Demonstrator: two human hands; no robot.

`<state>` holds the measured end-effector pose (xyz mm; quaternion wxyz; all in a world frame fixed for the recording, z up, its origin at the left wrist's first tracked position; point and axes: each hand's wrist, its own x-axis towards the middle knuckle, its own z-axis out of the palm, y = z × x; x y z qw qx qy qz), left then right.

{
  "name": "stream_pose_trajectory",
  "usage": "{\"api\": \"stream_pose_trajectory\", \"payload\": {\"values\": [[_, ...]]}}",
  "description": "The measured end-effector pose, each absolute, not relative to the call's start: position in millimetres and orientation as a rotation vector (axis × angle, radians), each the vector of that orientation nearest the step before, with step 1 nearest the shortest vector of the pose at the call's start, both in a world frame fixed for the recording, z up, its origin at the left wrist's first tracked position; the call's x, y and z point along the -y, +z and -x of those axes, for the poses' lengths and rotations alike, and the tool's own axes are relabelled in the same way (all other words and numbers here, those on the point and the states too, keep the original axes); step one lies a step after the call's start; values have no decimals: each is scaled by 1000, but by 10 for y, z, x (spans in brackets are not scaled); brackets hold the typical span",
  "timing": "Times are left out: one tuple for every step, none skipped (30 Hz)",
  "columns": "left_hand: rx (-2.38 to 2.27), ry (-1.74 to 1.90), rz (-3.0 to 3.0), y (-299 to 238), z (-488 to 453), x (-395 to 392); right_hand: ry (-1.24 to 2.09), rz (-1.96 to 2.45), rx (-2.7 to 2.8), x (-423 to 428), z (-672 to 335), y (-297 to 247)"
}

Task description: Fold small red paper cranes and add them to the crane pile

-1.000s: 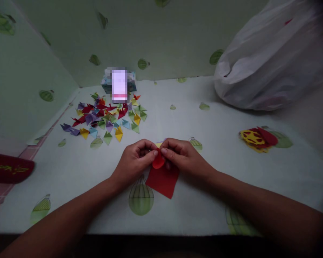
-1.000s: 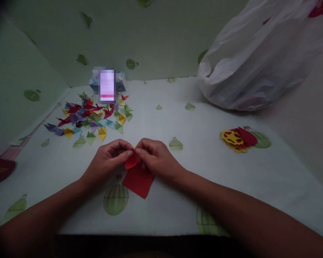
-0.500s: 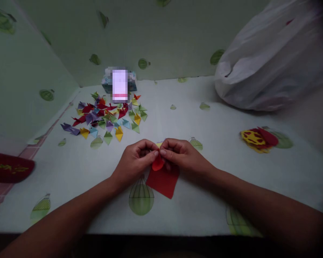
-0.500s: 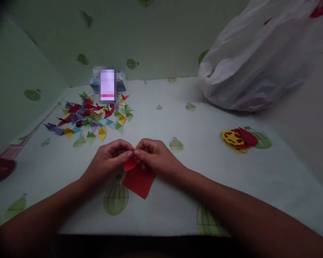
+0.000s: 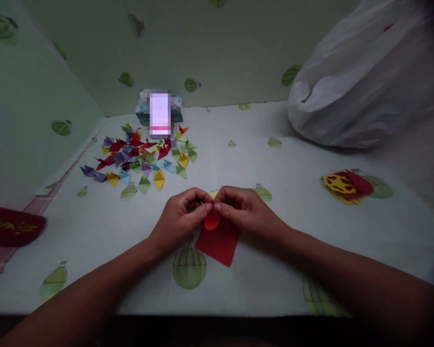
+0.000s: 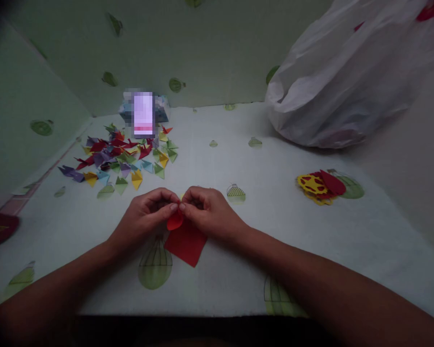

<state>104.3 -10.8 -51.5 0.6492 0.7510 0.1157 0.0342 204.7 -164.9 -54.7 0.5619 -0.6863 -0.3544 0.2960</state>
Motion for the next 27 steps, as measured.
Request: {"api": "stream_pose_trajectory", "payload": {"values": [[-265,77,-1707,-513,-1044,109,681,1635,844,1649,-2046,-548],[-268,76,-1709,-510,-1046,109,667,1652,853,1649,-2044,-549],[-269,77,-1713,-508,-1047,109,655,1667,859,1648,-2042,-550],[-268,79,-1719,-507,-1049,109,644,1681,865,1648,-2038,-552],[-267,81,-1726,-506,-1050,108,636,1693,869,1648,-2034,-554],[-267,83,-1733,-506,-1051,107,628,1703,874,1647,-2030,-556],[-265,82,-1737,-507,-1051,105,621,1710,878,1645,-2026,-558],[-263,82,-1737,-507,-1052,103,615,1714,884,1644,-2023,-561],[-264,79,-1736,-508,-1051,102,608,1718,889,1643,-2021,-563],[-265,76,-1733,-508,-1051,101,601,1721,894,1641,-2019,-564],[-266,74,-1728,-508,-1050,101,596,1725,899,1641,-2018,-564],[-266,73,-1723,-507,-1049,101,592,1729,904,1641,-2018,-563],[-268,71,-1720,-506,-1049,102,592,1733,910,1642,-2019,-561],[-270,71,-1717,-506,-1048,104,591,1737,915,1643,-2020,-559],[-272,70,-1715,-506,-1048,106,592,1739,922,1644,-2022,-557],[-275,68,-1712,-506,-1048,108,594,1739,926,1646,-2024,-555],[-279,67,-1711,-508,-1048,110,596,1736,928,1648,-2027,-554],[-284,68,-1713,-509,-1048,112,599,1729,926,1649,-2031,-554],[-288,71,-1714,-512,-1049,114,605,1717,922,1649,-2035,-556],[-291,75,-1715,-514,-1050,115,613,1700,914,1649,-2039,-557],[-292,82,-1715,-515,-1052,116,625,1682,904,1648,-2042,-560],[-292,91,-1713,-515,-1053,117,637,1663,892,1646,-2045,-562],[-290,98,-1709,-514,-1054,119,653,1646,883,1645,-2046,-564],[-287,101,-1704,-512,-1054,120,670,1635,874,1644,-2046,-565],[-284,104,-1701,-510,-1054,120,682,1629,866,1643,-2044,-564],[-282,103,-1697,-507,-1053,121,689,1630,856,1642,-2040,-563],[-279,98,-1693,-504,-1052,121,692,1636,846,1642,-2036,-561]]}}
